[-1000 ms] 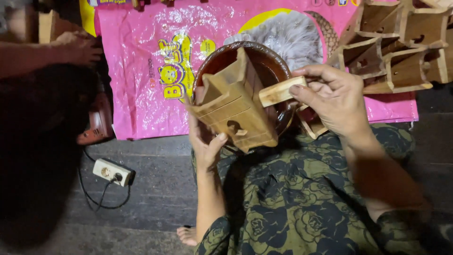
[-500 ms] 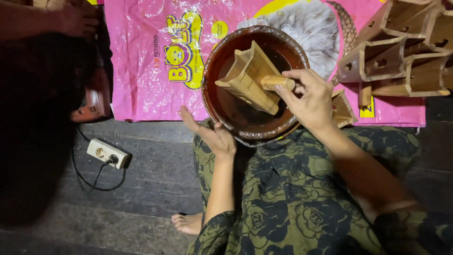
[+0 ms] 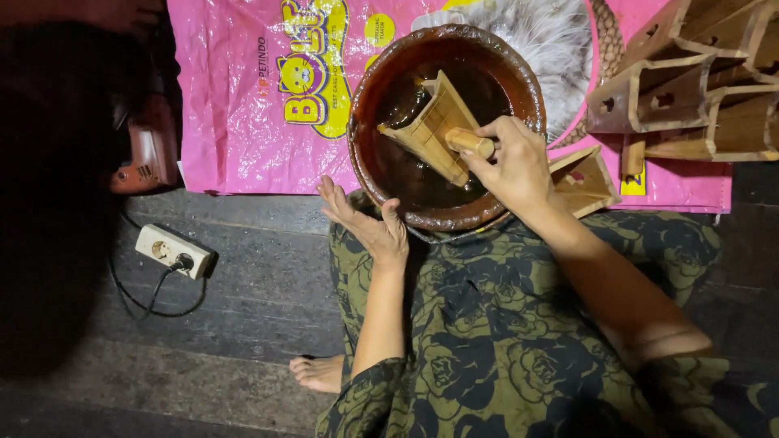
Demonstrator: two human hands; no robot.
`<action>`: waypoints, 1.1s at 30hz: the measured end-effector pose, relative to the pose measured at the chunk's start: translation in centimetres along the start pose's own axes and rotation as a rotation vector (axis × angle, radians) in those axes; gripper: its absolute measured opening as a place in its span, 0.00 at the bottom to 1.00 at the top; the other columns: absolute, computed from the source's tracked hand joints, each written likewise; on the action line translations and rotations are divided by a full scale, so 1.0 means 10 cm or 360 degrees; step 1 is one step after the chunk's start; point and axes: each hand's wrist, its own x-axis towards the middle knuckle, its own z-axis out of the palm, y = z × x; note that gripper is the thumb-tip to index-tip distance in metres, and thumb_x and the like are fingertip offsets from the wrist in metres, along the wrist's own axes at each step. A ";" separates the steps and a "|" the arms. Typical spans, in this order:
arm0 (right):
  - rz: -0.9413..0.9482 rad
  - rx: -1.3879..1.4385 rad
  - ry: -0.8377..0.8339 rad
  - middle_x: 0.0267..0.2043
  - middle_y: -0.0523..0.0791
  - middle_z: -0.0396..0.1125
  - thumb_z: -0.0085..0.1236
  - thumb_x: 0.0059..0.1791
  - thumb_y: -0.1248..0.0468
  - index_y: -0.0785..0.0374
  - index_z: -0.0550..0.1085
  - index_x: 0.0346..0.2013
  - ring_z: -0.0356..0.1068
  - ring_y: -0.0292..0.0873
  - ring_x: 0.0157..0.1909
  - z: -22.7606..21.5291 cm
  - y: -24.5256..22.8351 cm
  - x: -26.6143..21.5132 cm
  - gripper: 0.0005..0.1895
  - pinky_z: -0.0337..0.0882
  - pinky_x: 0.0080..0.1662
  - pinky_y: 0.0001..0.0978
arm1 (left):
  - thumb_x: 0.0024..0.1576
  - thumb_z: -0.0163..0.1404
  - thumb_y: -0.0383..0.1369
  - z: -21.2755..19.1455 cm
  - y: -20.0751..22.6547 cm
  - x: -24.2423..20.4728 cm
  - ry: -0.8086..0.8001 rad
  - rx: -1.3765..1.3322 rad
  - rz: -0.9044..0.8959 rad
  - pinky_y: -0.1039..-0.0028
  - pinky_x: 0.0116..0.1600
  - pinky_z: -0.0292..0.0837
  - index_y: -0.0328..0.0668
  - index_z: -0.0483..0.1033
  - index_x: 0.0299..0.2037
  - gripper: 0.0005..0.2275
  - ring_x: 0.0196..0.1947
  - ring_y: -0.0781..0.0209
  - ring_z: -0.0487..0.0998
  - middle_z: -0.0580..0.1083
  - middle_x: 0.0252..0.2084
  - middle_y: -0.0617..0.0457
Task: Staining small wooden birdhouse-like objects by dipping them into a bowl of dark wood stain.
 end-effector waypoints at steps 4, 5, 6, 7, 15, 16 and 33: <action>0.0018 -0.0018 -0.0045 0.36 0.60 0.70 0.73 0.41 0.73 0.76 0.76 0.41 0.75 0.59 0.33 0.04 0.05 -0.02 0.17 0.78 0.32 0.37 | 0.62 0.45 0.56 0.00 0.00 0.00 0.0007 -0.0004 0.0014 0.32 0.69 0.33 0.30 0.50 0.72 0.39 0.75 0.29 0.49 0.51 0.74 0.30; 0.0039 -0.0033 -0.0075 0.36 0.60 0.69 0.73 0.41 0.72 0.75 0.76 0.40 0.75 0.57 0.32 0.05 0.09 -0.03 0.17 0.78 0.31 0.36 | 0.62 0.46 0.56 0.00 0.01 0.00 0.0007 -0.0007 0.0018 0.31 0.69 0.33 0.30 0.50 0.72 0.39 0.75 0.28 0.50 0.52 0.74 0.30; 0.0056 -0.0051 -0.0100 0.36 0.60 0.69 0.72 0.42 0.72 0.75 0.75 0.40 0.74 0.55 0.31 0.05 0.13 -0.03 0.16 0.77 0.29 0.36 | 0.62 0.46 0.56 0.01 0.02 0.01 0.0008 -0.0015 0.0026 0.31 0.69 0.33 0.31 0.51 0.72 0.39 0.74 0.28 0.50 0.52 0.74 0.30; 0.0052 -0.0047 -0.0107 0.36 0.60 0.69 0.72 0.42 0.72 0.75 0.75 0.40 0.74 0.55 0.31 0.07 0.16 -0.03 0.16 0.77 0.29 0.36 | 0.62 0.46 0.56 0.00 0.00 0.01 0.0013 -0.0008 0.0023 0.31 0.69 0.33 0.31 0.51 0.72 0.39 0.74 0.28 0.50 0.52 0.74 0.30; 0.0289 -0.0686 -0.0523 0.36 0.50 0.72 0.67 0.46 0.59 0.62 0.75 0.42 0.77 0.58 0.35 0.09 0.26 -0.02 0.15 0.77 0.36 0.50 | 0.62 0.49 0.53 0.03 0.01 0.00 0.0021 -0.0024 0.0027 0.34 0.71 0.32 0.30 0.53 0.71 0.37 0.74 0.28 0.51 0.54 0.73 0.31; 0.0296 -0.0684 -0.0522 0.36 0.50 0.72 0.67 0.46 0.59 0.62 0.75 0.42 0.77 0.58 0.35 0.09 0.24 -0.02 0.15 0.77 0.36 0.50 | 0.62 0.49 0.53 0.02 0.02 -0.01 0.0014 -0.0024 0.0028 0.34 0.71 0.32 0.30 0.53 0.71 0.37 0.74 0.28 0.51 0.54 0.73 0.31; -0.0535 -0.0443 -0.0229 0.39 0.57 0.69 0.61 0.51 0.67 0.69 0.78 0.49 0.73 0.62 0.42 -0.07 -0.21 0.34 0.13 0.75 0.40 0.50 | 0.59 0.55 0.52 0.02 0.00 -0.01 0.0061 -0.0072 0.0043 0.35 0.71 0.35 0.29 0.56 0.70 0.38 0.73 0.27 0.52 0.56 0.72 0.30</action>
